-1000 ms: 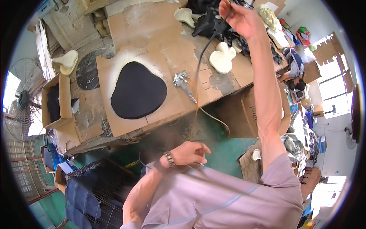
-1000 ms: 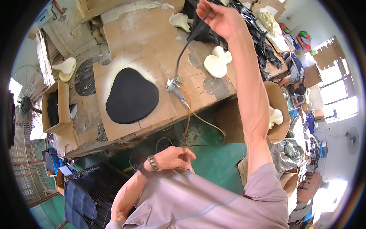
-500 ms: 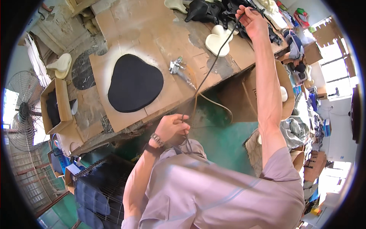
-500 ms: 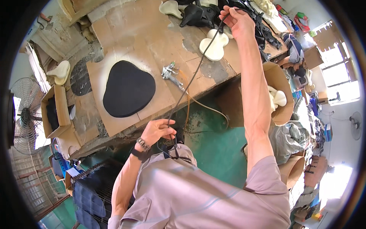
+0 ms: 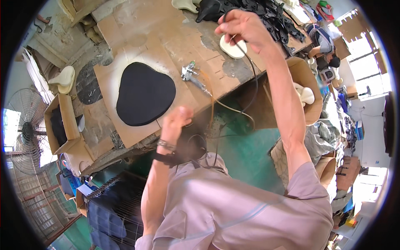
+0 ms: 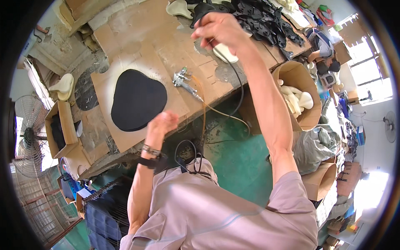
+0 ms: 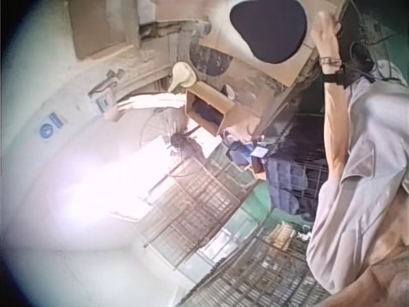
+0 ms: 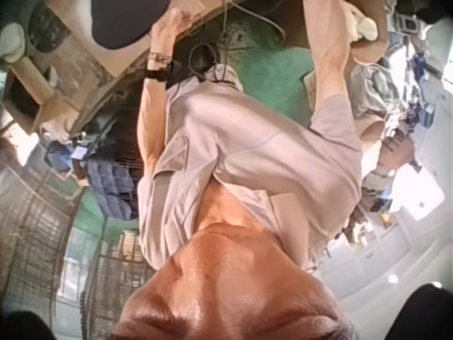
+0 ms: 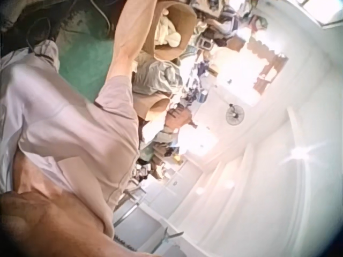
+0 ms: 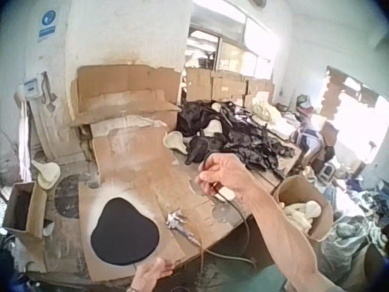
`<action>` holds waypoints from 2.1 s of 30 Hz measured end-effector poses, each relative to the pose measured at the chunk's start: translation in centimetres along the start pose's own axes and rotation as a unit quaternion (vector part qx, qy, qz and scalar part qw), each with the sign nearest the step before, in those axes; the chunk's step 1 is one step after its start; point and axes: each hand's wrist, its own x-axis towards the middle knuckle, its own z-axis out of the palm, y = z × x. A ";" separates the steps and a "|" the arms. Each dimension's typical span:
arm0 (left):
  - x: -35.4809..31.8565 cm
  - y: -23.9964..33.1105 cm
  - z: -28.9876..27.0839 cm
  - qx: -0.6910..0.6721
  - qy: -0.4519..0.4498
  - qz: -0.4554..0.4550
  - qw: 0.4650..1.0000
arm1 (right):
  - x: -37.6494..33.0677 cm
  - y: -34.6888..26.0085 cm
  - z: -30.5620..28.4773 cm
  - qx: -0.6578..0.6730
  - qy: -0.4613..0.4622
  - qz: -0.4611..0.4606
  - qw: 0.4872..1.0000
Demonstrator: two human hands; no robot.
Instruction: The person uses a spray gun to apply black paint to heart-shaped objects placed on a cardboard surface. After spraying, the person places the object onto a wire rack and retrieves another object to repeat the process.
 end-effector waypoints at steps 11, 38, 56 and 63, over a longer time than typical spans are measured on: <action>-4.3 6.0 -2.0 -0.439 -0.013 0.010 0.899 | -11.5 3.6 16.1 -0.352 -0.325 -0.134 0.867; -19.0 5.6 -17.9 -0.410 0.256 0.357 0.799 | -26.1 36.3 17.0 -0.283 -0.328 0.479 0.763; -13.6 6.5 -11.3 -0.390 0.192 0.317 0.843 | -24.4 32.3 10.6 -0.246 0.045 0.406 0.879; -11.6 7.2 -6.3 -0.432 0.162 0.249 0.852 | -17.6 17.7 16.1 -0.073 0.043 0.137 0.987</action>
